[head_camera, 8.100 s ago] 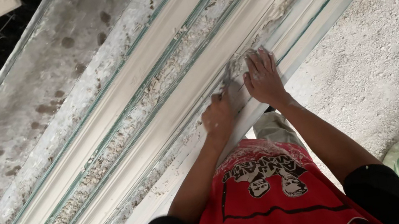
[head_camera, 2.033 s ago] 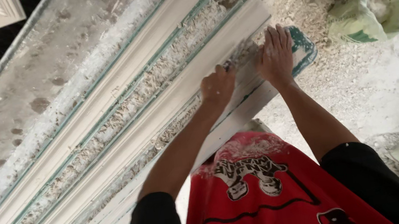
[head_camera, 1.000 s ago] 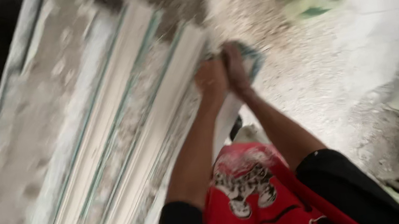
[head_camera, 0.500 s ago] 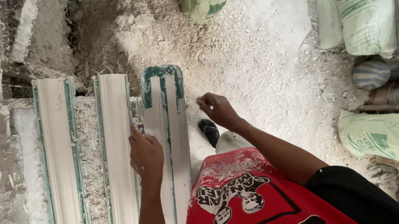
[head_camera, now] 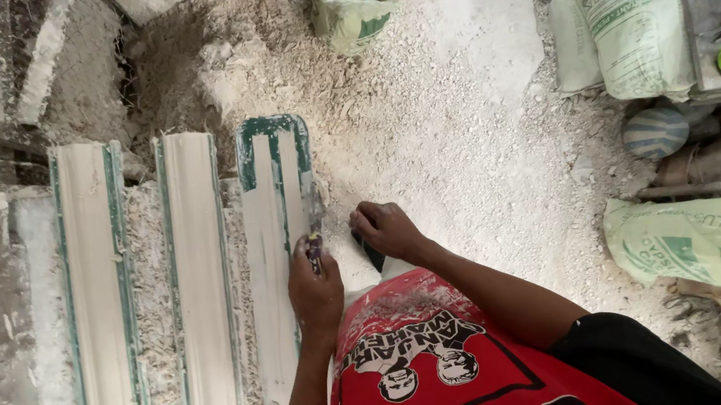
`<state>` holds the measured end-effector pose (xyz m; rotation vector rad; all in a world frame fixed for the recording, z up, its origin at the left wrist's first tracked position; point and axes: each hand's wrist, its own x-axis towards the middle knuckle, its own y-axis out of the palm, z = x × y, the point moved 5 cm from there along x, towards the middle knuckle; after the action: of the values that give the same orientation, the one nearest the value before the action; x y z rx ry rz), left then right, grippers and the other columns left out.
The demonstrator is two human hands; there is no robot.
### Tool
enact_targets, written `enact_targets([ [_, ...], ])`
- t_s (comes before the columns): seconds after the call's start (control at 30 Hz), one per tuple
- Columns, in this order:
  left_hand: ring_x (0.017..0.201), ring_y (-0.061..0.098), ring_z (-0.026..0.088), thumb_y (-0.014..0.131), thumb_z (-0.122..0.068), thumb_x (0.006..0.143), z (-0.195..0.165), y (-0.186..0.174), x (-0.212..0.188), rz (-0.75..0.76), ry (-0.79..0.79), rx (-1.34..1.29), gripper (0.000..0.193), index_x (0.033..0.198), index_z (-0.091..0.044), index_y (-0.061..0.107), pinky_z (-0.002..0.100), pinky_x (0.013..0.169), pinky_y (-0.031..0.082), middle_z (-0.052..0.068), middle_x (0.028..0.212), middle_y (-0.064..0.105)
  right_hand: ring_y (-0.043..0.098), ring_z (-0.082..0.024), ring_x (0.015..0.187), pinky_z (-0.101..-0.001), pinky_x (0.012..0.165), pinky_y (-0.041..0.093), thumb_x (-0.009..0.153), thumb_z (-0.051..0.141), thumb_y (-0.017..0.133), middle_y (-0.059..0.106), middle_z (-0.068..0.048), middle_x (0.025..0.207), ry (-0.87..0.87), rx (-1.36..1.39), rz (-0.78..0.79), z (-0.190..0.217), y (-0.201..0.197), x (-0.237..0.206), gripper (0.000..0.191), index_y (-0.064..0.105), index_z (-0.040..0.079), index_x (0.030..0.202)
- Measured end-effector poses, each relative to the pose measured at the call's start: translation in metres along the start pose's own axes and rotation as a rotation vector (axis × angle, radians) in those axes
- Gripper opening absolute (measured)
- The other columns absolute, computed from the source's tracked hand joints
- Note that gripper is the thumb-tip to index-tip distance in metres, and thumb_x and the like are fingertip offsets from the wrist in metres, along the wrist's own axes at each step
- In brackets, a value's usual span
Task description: The person scrapes excess dried plaster from the grooves of long decorative gypsum cornice moldings using a small handheld scraper, working along the profiles section by section and brushing loose debris aside with their hand as they progress along each molding.
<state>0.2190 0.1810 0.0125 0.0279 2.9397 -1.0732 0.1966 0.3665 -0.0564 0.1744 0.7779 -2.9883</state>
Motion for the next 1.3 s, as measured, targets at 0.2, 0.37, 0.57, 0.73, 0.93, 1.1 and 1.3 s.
enact_targets([
  [0.2, 0.093, 0.074, 0.035, 0.057, -0.029, 0.100, 0.023, 0.022, -0.052, 0.035, -0.349, -0.162, 0.039, 0.127, -0.001, 0.061, 0.046, 0.080, 0.058, 0.023, 0.109, 0.072, 0.065, -0.023, 0.052, -0.0379, 0.049, 0.051, 0.106, 0.031, 0.051, 0.068, -0.014, 0.066, -0.056, 0.096, 0.246, -0.018, 0.029, -0.020, 0.038, 0.064, 0.000, 0.087],
  [0.37, 0.086, 0.075, 0.036, 0.061, -0.031, 0.095, 0.048, -0.007, -0.142, -0.077, -0.600, -0.222, 0.041, 0.126, -0.005, 0.064, 0.046, 0.075, 0.059, 0.023, 0.099, 0.075, 0.057, -0.023, 0.048, -0.0376, 0.048, 0.046, 0.107, 0.030, 0.049, 0.060, -0.016, 0.061, -0.242, -0.076, 0.607, -0.007, 0.079, -0.040, 0.036, 0.062, 0.001, 0.090],
  [0.57, 0.085, 0.072, 0.038, 0.063, -0.024, 0.095, 0.054, -0.041, -0.292, -0.448, -0.639, -0.256, 0.035, 0.123, -0.002, 0.065, 0.047, 0.072, 0.056, 0.022, 0.100, 0.074, 0.064, -0.020, 0.056, -0.0363, 0.054, 0.051, 0.107, 0.031, 0.050, 0.069, -0.011, 0.071, -0.570, -0.080, 0.977, 0.026, 0.139, -0.098, 0.036, 0.068, 0.003, 0.096],
  [0.73, 0.075, 0.071, 0.034, 0.062, -0.024, 0.097, 0.041, -0.009, -0.474, -0.717, -0.891, -0.354, 0.033, 0.123, -0.003, 0.064, 0.045, 0.067, 0.055, 0.021, 0.091, 0.073, 0.065, -0.018, 0.061, -0.0371, 0.061, 0.053, 0.106, 0.034, 0.051, 0.072, -0.011, 0.076, -0.581, -0.232, 1.291, 0.028, 0.209, -0.214, 0.038, 0.071, 0.003, 0.098],
  [0.93, 0.066, 0.070, 0.034, 0.063, -0.022, 0.095, -0.006, 0.054, -0.695, -1.184, -1.106, -0.473, 0.032, 0.121, -0.003, 0.067, 0.043, 0.062, 0.053, 0.021, 0.079, 0.072, 0.056, -0.014, 0.061, -0.0336, 0.059, 0.048, 0.106, 0.033, 0.054, 0.070, -0.009, 0.076, -0.742, -0.134, 1.634, 0.044, 0.257, -0.449, 0.037, 0.071, 0.001, 0.095],
  [1.1, 0.075, 0.072, 0.034, 0.064, -0.020, 0.096, -0.034, 0.099, -0.832, -1.562, -1.152, -0.266, 0.031, 0.120, -0.001, 0.066, 0.043, 0.065, 0.056, 0.021, 0.087, 0.073, 0.049, -0.016, 0.055, -0.0357, 0.056, 0.041, 0.103, 0.034, 0.056, 0.060, -0.016, 0.064, -0.860, -0.451, 1.873, 0.042, 0.266, -0.623, 0.035, 0.076, 0.006, 0.103],
  [1.3, 0.075, 0.073, 0.035, 0.059, -0.022, 0.099, 0.001, 0.136, -0.909, -1.757, -1.414, -0.436, 0.042, 0.137, -0.004, 0.054, 0.045, 0.065, 0.055, 0.022, 0.089, 0.073, 0.064, -0.010, 0.057, -0.0309, 0.055, 0.053, 0.102, 0.036, 0.055, 0.069, -0.007, 0.069, -0.897, -0.397, 2.057, 0.061, 0.305, -0.746, 0.036, 0.068, 0.004, 0.112],
])
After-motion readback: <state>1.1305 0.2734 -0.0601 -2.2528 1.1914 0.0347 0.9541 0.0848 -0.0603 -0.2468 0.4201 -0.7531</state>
